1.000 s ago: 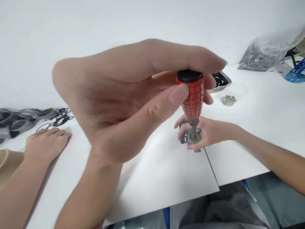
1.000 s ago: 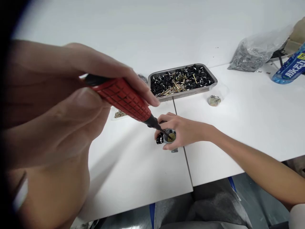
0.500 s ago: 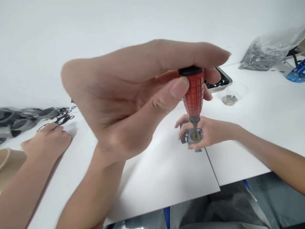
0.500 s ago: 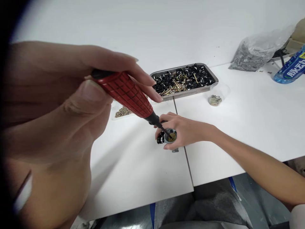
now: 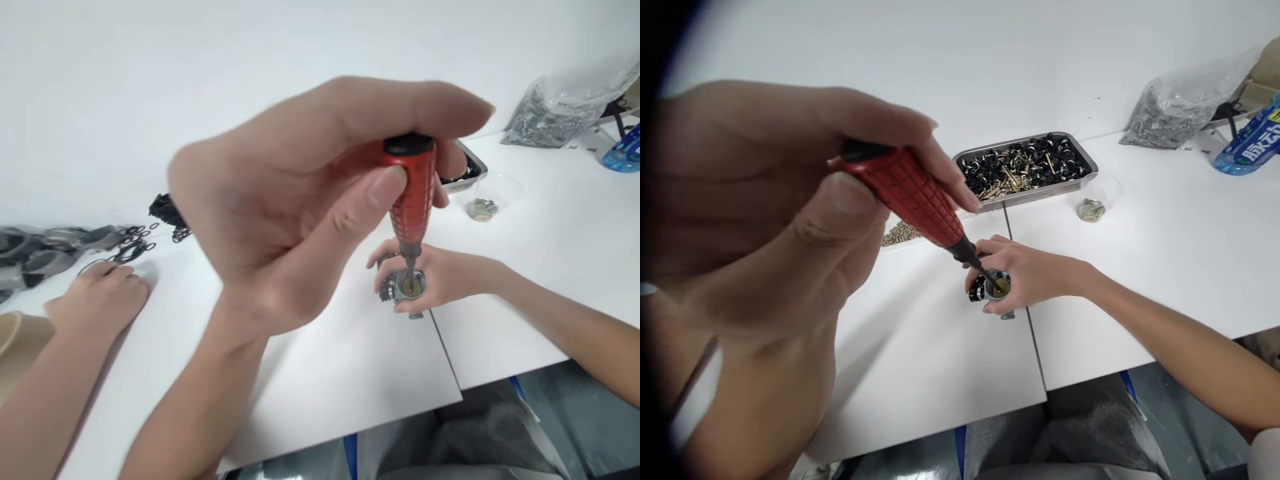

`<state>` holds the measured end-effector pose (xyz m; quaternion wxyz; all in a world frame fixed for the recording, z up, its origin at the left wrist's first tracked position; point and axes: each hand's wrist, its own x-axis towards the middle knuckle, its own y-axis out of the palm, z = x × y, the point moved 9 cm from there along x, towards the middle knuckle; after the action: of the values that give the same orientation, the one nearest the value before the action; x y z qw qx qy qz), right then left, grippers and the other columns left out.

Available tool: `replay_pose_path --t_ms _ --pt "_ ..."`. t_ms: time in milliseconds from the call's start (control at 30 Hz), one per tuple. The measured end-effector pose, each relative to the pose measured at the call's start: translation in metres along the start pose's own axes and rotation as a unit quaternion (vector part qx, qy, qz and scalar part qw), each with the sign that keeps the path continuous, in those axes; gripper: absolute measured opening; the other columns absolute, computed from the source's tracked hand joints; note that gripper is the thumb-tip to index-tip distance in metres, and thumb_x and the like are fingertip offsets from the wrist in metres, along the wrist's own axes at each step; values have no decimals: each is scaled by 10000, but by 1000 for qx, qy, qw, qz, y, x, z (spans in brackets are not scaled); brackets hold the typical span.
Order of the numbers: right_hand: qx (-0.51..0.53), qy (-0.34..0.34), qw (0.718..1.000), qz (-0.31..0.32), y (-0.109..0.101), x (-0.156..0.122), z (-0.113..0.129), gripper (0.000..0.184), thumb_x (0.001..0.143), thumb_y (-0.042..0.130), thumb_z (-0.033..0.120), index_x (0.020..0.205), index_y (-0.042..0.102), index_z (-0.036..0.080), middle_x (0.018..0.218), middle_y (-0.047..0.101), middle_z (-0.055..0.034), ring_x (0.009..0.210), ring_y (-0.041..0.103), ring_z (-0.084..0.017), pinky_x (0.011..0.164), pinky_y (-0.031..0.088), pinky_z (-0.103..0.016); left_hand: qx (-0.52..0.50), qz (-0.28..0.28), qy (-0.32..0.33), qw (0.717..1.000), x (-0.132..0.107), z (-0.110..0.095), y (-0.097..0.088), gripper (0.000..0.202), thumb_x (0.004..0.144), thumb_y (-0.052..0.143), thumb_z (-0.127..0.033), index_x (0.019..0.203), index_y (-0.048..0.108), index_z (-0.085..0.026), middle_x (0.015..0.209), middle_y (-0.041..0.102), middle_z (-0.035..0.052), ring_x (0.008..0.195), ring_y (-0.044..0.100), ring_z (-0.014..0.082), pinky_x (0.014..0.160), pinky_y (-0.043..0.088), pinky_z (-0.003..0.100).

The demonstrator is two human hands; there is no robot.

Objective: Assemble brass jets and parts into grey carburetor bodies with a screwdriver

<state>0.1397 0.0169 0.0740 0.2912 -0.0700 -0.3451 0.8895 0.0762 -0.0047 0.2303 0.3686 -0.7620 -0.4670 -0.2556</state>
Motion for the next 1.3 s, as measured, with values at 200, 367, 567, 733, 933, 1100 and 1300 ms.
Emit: replay_pose_path --t_ms 200,367,567,733,933,1100,1300 --pt "9 23 1000 -18 -3 -1 0 233 750 703 266 981 678 240 1170 571 -48 1146 522 -247 995 469 -405 21 -6 60 998 18 -13 5 627 844 316 -755 1272 561 -368 927 615 28 554 609 196 528 480 460" --pt "5 19 1000 -8 -1 -1 -1 260 760 692 255 1018 668 237 1187 560 -56 1129 526 -226 1001 464 -410 -29 25 101 994 5 -12 6 524 857 431 -683 1255 565 -370 1101 608 0 795 664 214 541 518 386" --pt "-8 8 1000 -5 -1 0 1 260 770 681 275 1025 659 232 1200 542 -62 1111 521 -219 996 459 -403 -2 30 67 997 7 -10 10 538 882 407 -663 1310 538 -364 1109 630 4 673 662 193 534 500 399" --pt "3 24 1000 -5 -1 -1 0 253 766 686 258 1018 665 243 1168 560 -53 1126 523 -227 994 467 -406 -19 -28 83 996 -3 -2 -6 507 899 368 -655 1301 535 -395 1052 616 -5 809 631 216 615 530 435" --pt "-4 4 1000 -7 -2 0 1 261 770 685 269 1029 657 244 1224 541 -53 1146 512 -225 1019 448 -408 -1 30 75 997 5 -7 8 580 905 313 -669 1317 526 -321 935 626 34 623 590 160 560 473 400" --pt "8 26 1000 -7 -3 -1 0 240 765 691 266 1003 666 248 1178 566 -50 1161 515 -243 1013 460 -416 -8 9 165 986 3 -16 5 505 893 350 -665 1218 584 -356 990 585 20 610 563 151 566 478 423" --pt "8 9 1000 -4 -1 -1 0 262 770 684 261 1029 654 233 1242 526 -65 1162 503 -223 1024 451 -400 0 27 79 997 1 -13 8 573 898 304 -682 1295 517 -330 1053 591 42 747 670 227 531 511 401"
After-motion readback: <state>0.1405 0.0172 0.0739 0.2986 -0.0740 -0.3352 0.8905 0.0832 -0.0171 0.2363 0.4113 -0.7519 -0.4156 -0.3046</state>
